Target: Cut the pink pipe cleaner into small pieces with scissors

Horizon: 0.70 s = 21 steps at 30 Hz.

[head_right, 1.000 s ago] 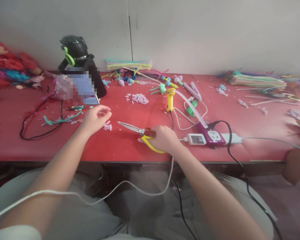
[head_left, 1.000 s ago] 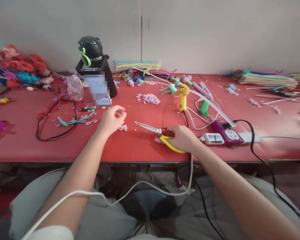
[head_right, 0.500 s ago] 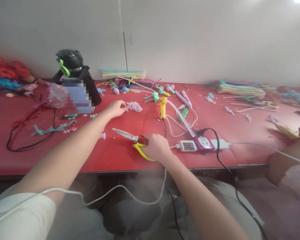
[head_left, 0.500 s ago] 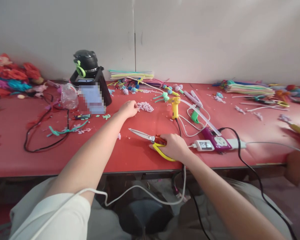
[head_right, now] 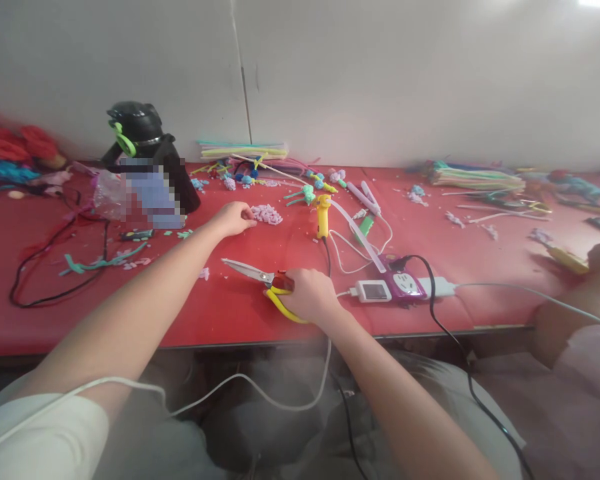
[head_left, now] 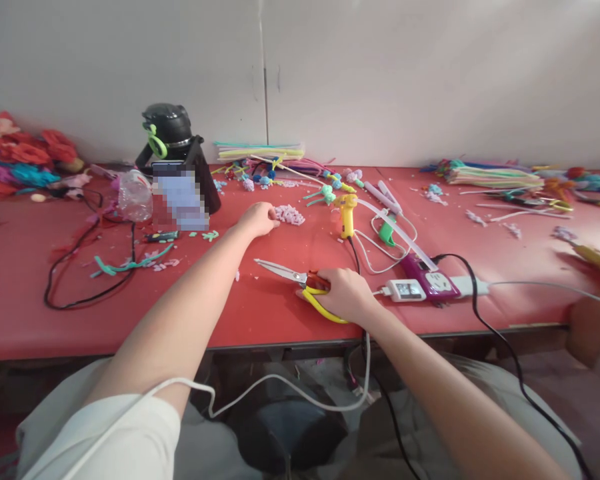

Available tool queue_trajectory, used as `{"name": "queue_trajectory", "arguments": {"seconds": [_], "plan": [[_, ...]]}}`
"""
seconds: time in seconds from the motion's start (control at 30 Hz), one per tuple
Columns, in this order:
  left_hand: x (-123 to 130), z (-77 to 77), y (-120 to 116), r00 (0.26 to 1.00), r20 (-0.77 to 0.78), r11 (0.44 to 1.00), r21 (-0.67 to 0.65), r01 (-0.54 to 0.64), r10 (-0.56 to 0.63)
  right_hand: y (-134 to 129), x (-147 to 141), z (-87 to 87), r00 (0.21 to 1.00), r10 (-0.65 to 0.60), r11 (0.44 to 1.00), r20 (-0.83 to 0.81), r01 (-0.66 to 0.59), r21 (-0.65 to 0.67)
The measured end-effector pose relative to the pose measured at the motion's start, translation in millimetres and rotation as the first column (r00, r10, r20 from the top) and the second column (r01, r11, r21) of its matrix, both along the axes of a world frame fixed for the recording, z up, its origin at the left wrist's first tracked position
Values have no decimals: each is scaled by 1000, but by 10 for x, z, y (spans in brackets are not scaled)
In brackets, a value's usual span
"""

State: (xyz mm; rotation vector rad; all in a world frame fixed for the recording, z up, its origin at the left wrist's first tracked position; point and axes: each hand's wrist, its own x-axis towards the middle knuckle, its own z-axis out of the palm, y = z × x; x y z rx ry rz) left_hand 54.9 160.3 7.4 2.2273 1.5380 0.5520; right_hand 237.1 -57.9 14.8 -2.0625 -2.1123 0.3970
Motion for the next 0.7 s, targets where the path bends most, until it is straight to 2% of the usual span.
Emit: {"name": "queue_trajectory", "arguments": {"seconds": [0.13, 0.23, 0.3, 0.4, 0.5, 0.57, 0.63, 0.7], "plan": [[38, 48, -43, 999, 46, 1000, -1, -4, 4, 1, 1, 8, 1000, -9, 1000, 8, 9, -8], [-33, 191, -138, 997, 77, 999, 36, -26, 23, 2, -2, 12, 1000, 0, 1000, 2, 0, -10], [-166, 319, -276, 987, 152, 994, 88, -62, 48, -2, -5, 21, 1000, -1, 1000, -8, 1, -15], [-442, 486, -629, 948, 307, 981, 146, -129, 79, -13, -1, 41, 998, -37, 999, -41, 36, -40], [-651, 536, -1098, 873, 468, 976, 83, -202, 141, -20, 19, 52, 973, -130, 992, -190, 127, -25], [-679, 494, -1403, 828, 540, 982, 18, -189, 150, -20, 28, 56, 911, -160, 986, -379, 166, -18], [-616, 410, -1655, 782, 604, 986, -53, -155, 156, -23, 15, 65, 873, -152, 987, -463, 156, -29], [-504, 312, -1837, 732, 665, 988, -65, -143, 149, -32, -32, 80, 830, -137, 990, -541, 126, -58]]}}
